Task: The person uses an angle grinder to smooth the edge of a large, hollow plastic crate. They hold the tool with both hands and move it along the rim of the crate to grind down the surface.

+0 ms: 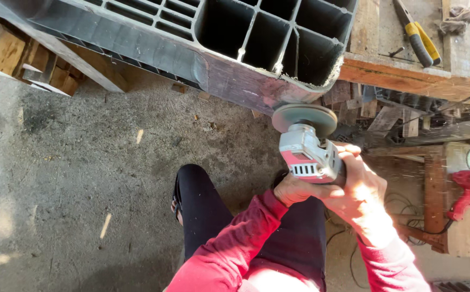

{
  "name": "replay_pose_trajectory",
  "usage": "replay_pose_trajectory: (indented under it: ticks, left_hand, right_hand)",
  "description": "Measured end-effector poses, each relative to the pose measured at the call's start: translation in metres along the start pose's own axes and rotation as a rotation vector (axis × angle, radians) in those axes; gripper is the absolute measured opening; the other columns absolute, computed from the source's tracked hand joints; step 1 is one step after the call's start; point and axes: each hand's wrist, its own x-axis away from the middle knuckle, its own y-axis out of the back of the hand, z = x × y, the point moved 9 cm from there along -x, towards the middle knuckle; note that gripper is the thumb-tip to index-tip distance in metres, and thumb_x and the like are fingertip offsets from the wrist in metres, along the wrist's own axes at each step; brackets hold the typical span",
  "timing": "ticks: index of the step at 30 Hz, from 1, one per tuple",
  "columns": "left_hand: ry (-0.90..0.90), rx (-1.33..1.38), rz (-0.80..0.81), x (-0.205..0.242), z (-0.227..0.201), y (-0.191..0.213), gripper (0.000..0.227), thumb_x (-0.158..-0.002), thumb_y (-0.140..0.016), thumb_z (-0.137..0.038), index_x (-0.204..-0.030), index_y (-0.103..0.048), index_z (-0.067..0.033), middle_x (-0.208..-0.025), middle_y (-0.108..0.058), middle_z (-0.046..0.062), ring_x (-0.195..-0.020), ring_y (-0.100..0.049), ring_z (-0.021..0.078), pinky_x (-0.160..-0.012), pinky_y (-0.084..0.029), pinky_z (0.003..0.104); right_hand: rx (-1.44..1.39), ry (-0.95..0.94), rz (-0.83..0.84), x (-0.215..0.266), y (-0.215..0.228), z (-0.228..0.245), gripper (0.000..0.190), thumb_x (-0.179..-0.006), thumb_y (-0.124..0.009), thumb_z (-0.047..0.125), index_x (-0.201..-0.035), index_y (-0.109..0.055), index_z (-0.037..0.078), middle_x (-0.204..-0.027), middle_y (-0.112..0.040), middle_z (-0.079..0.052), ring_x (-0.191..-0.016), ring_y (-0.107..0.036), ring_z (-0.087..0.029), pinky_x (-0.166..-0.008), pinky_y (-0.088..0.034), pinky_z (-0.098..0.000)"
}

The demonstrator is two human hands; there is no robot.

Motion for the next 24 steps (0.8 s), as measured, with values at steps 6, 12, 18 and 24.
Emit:
replay_pose_trajectory:
  ticks: [6, 12, 18, 24]
  left_hand:
    - [-0.03, 0.143, 0.003, -0.03, 0.025, -0.007, 0.074, -0.078, -0.09, -0.003, -0.142, -0.053, -0.0039, -0.148, -0.056, 0.006, -0.136, -0.052, 0.0143, -0.122, -0.044, 0.035]
    - [0.025, -0.014, -0.187, -0.019, 0.057, -0.013, 0.069, -0.08, -0.087, -0.003, -0.141, -0.057, 0.0034, -0.128, -0.067, 0.005, -0.117, -0.064, 0.0114, -0.111, -0.052, 0.032]
    - [0.121, -0.391, -0.485, 0.038, 0.021, 0.006, 0.073, -0.07, -0.09, -0.005, -0.134, -0.056, 0.0004, -0.121, -0.071, 0.007, -0.112, -0.067, 0.0127, -0.101, -0.054, 0.032]
    - [0.095, -0.375, -0.551, 0.049, -0.035, -0.001, 0.077, -0.069, -0.091, -0.005, -0.138, -0.055, -0.0005, -0.126, -0.067, 0.008, -0.117, -0.064, 0.0165, -0.103, -0.053, 0.035]
  right_hand:
    - [0.011, 0.019, 0.021, -0.008, 0.008, -0.042, 0.052, -0.071, -0.09, 0.026, -0.108, -0.062, 0.003, -0.1, -0.07, -0.02, -0.09, -0.073, -0.037, -0.074, -0.057, -0.0426]
    - [-0.29, -0.281, 0.021, 0.046, -0.019, -0.102, 0.068, -0.07, -0.088, 0.028, -0.124, -0.055, 0.002, -0.105, -0.072, -0.016, -0.096, -0.072, -0.028, -0.08, -0.058, -0.0396]
    - [-1.542, -0.854, -0.092, 0.113, -0.14, -0.11, 0.063, -0.082, -0.077, 0.024, -0.135, -0.054, 0.0, -0.118, -0.069, -0.014, -0.1, -0.068, -0.022, -0.083, -0.057, -0.0345]
    - [-1.512, -0.359, 0.056, 0.096, -0.145, -0.045, 0.064, -0.082, -0.079, 0.006, -0.139, -0.051, 0.003, -0.126, -0.064, -0.01, -0.111, -0.065, -0.017, -0.089, -0.056, -0.0312]
